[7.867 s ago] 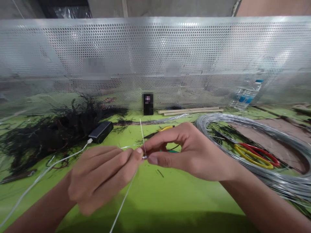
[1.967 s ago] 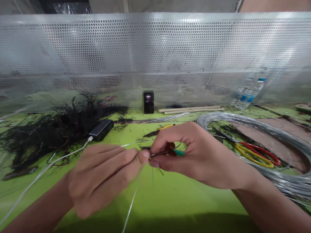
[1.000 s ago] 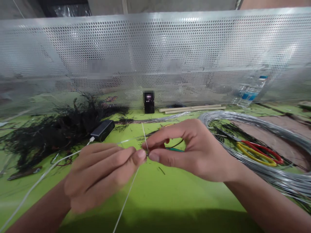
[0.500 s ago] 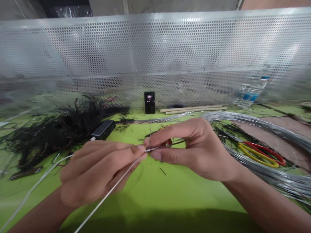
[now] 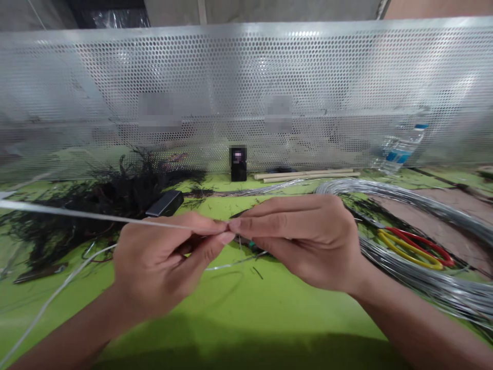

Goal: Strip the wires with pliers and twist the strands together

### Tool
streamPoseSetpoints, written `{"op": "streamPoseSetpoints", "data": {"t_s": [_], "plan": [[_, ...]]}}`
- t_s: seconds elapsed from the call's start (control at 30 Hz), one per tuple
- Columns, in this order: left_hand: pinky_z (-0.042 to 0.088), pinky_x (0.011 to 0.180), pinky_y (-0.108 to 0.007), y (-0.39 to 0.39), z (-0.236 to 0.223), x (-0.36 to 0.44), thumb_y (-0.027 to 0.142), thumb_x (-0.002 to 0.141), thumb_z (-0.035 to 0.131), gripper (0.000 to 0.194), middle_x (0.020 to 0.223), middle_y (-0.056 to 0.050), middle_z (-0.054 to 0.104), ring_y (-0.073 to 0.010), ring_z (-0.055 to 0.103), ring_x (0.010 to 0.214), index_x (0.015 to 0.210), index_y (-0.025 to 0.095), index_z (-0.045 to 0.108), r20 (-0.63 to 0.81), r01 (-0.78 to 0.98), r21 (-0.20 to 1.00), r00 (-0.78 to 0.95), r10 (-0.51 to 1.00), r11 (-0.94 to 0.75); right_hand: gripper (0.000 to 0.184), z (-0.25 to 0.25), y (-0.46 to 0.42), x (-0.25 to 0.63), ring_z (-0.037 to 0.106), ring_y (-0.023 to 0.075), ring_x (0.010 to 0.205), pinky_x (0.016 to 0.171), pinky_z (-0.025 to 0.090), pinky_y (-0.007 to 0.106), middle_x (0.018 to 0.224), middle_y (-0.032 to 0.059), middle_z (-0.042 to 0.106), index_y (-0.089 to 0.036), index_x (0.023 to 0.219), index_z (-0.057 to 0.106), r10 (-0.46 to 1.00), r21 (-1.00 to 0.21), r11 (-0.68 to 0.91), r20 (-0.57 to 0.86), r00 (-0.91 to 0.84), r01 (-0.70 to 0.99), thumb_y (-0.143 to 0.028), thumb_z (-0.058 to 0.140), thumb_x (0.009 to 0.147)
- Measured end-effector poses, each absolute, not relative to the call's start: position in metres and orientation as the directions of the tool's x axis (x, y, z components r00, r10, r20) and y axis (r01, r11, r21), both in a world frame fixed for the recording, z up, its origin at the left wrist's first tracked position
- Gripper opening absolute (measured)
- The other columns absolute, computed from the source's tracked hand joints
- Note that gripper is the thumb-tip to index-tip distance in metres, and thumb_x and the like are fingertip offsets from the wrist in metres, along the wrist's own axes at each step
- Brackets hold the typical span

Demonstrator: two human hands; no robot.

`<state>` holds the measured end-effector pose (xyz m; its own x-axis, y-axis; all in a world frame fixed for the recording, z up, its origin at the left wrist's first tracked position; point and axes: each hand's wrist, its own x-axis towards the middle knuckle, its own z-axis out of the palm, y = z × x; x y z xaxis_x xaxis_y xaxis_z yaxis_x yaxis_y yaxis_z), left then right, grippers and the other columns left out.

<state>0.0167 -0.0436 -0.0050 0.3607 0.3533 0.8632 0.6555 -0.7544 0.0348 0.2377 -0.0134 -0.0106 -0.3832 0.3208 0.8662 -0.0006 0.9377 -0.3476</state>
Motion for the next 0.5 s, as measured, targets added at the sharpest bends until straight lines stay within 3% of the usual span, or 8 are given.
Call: {"op": "streamPoseSetpoints", "data": {"t_s": [0.07, 0.1, 0.2, 0.27, 0.37, 0.5], "plan": [[0.046, 0.043, -0.016, -0.044, -0.003, 0.016, 0.03, 0.105, 0.067, 0.015, 0.074, 0.011, 0.077, -0.0019, 0.058, 0.044, 0.092, 0.025, 0.072, 0.851, 0.647, 0.069, 0.359, 0.384, -0.759, 0.022, -0.01, -0.014, 0.239, 0.081, 0.0154, 0.088, 0.075, 0.064, 0.023, 0.099, 0.0065, 0.086, -0.017, 0.103, 0.086, 0.321, -0.347, 0.938, 0.859, -0.4, 0.008, -0.002, 0.071, 0.095], [0.047, 0.044, -0.016, -0.043, -0.002, 0.015, 0.03, 0.105, 0.069, 0.015, 0.074, 0.011, 0.077, -0.0026, 0.059, 0.044, 0.092, 0.024, 0.072, 0.861, 0.649, 0.012, 0.38, 0.338, -0.761, 0.02, -0.008, -0.014, 0.239, 0.079, 0.0147, 0.083, 0.071, 0.063, 0.023, 0.097, 0.0063, 0.086, -0.016, 0.104, 0.085, 0.374, -0.415, 0.91, 0.826, -0.421, -0.007, -0.004, 0.072, 0.095], [0.059, 0.057, -0.021, -0.037, -0.002, 0.007, 0.02, 0.1, 0.074, 0.007, 0.08, 0.006, 0.08, -0.0082, 0.071, 0.059, 0.094, 0.02, 0.071, 0.841, 0.622, -0.267, 0.523, 0.137, -0.736, 0.013, -0.002, -0.016, 0.241, 0.064, 0.0103, 0.06, 0.05, 0.051, 0.022, 0.086, 0.0036, 0.08, -0.015, 0.104, 0.081, 0.599, -0.706, 0.706, 0.638, -0.483, -0.055, -0.02, 0.069, 0.1], [0.062, 0.06, -0.024, -0.029, -0.006, 0.0, 0.014, 0.1, 0.072, 0.005, 0.087, 0.002, 0.081, -0.0112, 0.075, 0.067, 0.097, 0.018, 0.072, 0.782, 0.551, -0.437, 0.623, 0.002, -0.711, 0.02, 0.0, -0.017, 0.242, 0.05, 0.0079, 0.052, 0.043, 0.039, 0.022, 0.073, -0.0003, 0.069, -0.015, 0.094, 0.076, 0.68, -0.807, 0.59, 0.519, -0.517, -0.034, -0.029, 0.066, 0.103], [0.06, 0.052, -0.026, -0.015, -0.014, -0.009, 0.012, 0.105, 0.059, 0.022, 0.083, -0.002, 0.079, -0.0138, 0.075, 0.068, 0.088, 0.017, 0.072, 0.649, 0.409, -0.686, 0.718, -0.251, -0.601, 0.021, 0.003, -0.016, 0.243, 0.044, 0.0079, 0.055, 0.047, 0.034, 0.024, 0.065, -0.0047, 0.055, -0.015, 0.083, 0.068, 0.683, -0.83, 0.557, 0.445, -0.579, 0.018, -0.03, 0.074, 0.098], [0.063, 0.053, -0.025, -0.01, -0.02, -0.015, 0.009, 0.103, 0.059, 0.028, 0.084, -0.001, 0.079, -0.0147, 0.075, 0.07, 0.082, 0.02, 0.074, 0.585, 0.372, -0.757, 0.752, -0.304, -0.537, 0.017, 0.006, -0.017, 0.244, 0.048, 0.0099, 0.064, 0.057, 0.04, 0.026, 0.073, -0.0034, 0.059, -0.016, 0.085, 0.069, 0.667, -0.837, 0.542, 0.38, -0.64, 0.068, -0.026, 0.078, 0.095]]}}
